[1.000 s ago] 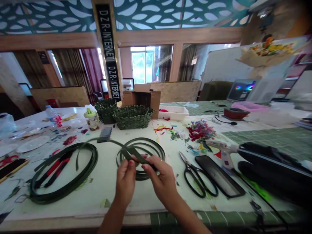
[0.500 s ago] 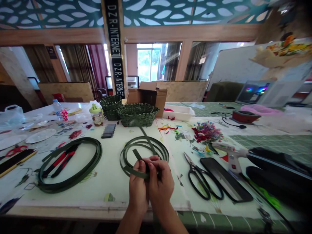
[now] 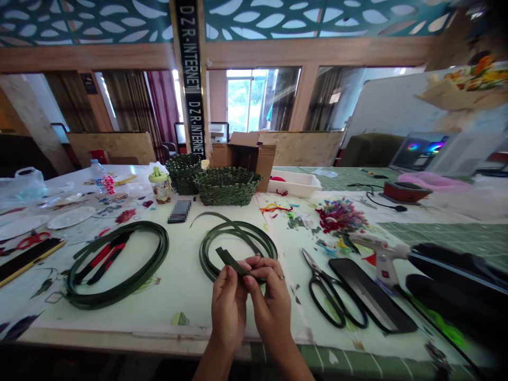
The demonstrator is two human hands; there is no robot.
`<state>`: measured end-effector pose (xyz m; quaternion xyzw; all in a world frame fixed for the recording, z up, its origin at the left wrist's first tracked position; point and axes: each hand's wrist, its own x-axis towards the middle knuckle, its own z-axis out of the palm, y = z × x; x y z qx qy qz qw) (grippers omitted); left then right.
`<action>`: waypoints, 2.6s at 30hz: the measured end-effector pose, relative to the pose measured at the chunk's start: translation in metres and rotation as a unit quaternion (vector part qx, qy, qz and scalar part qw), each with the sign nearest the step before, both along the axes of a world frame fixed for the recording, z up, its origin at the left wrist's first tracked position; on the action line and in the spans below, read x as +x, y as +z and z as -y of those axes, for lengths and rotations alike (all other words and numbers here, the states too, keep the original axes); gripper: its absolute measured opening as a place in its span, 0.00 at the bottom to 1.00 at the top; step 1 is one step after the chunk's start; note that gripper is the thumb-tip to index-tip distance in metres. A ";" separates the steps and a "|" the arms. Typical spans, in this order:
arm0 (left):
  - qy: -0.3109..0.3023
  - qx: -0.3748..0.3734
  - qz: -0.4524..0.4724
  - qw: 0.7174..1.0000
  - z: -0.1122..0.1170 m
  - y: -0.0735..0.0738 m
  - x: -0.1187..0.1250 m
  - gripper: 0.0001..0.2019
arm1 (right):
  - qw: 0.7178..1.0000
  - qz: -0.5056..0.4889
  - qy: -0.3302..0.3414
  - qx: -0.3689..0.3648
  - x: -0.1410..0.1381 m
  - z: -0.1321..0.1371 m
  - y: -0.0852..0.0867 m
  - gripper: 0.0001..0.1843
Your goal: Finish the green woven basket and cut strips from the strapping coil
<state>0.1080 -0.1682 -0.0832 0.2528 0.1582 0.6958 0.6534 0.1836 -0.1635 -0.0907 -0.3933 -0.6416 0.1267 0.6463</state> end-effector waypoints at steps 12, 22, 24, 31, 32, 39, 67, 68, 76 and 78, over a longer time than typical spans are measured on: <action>-0.008 0.004 -0.045 0.999 0.001 -0.001 0.004 0.16 | 0.999 -0.005 -0.031 -0.023 -0.006 0.002 -0.004 0.06; 0.057 0.039 -0.138 0.988 -0.001 -0.004 -0.009 0.15 | 0.975 0.187 0.081 -0.092 0.006 -0.001 0.009 0.10; 0.061 0.057 -0.121 0.989 0.001 0.002 -0.022 0.15 | 0.942 0.282 0.143 -0.107 0.015 -0.002 0.019 0.13; -0.002 0.096 0.104 0.990 0.009 0.045 -0.098 0.13 | 0.849 0.483 0.198 -0.080 0.031 -0.008 0.021 0.13; 0.004 0.092 0.110 0.990 0.009 0.049 -0.109 0.13 | 0.841 0.502 0.190 -0.067 0.033 -0.011 0.018 0.12; 0.043 0.048 0.098 0.993 0.009 0.076 -0.170 0.15 | 0.789 0.595 0.150 -0.017 0.055 -0.035 0.012 0.11; 0.230 -0.091 -0.218 0.944 -0.099 0.036 -0.197 0.09 | 0.733 0.676 0.067 -0.031 0.032 -0.060 -0.009 0.07; 0.246 -0.073 -0.242 0.936 -0.100 0.034 -0.194 0.11 | 0.727 0.683 0.076 -0.014 0.031 -0.058 -0.007 0.06; 0.464 0.131 -0.619 0.620 -0.072 0.031 -0.138 0.23 | 0.732 0.668 0.132 -0.020 0.005 -0.033 0.013 0.09; 0.421 0.239 -0.677 0.554 -0.052 0.030 -0.113 0.17 | 0.738 0.663 0.125 -0.034 -0.005 -0.031 0.016 0.09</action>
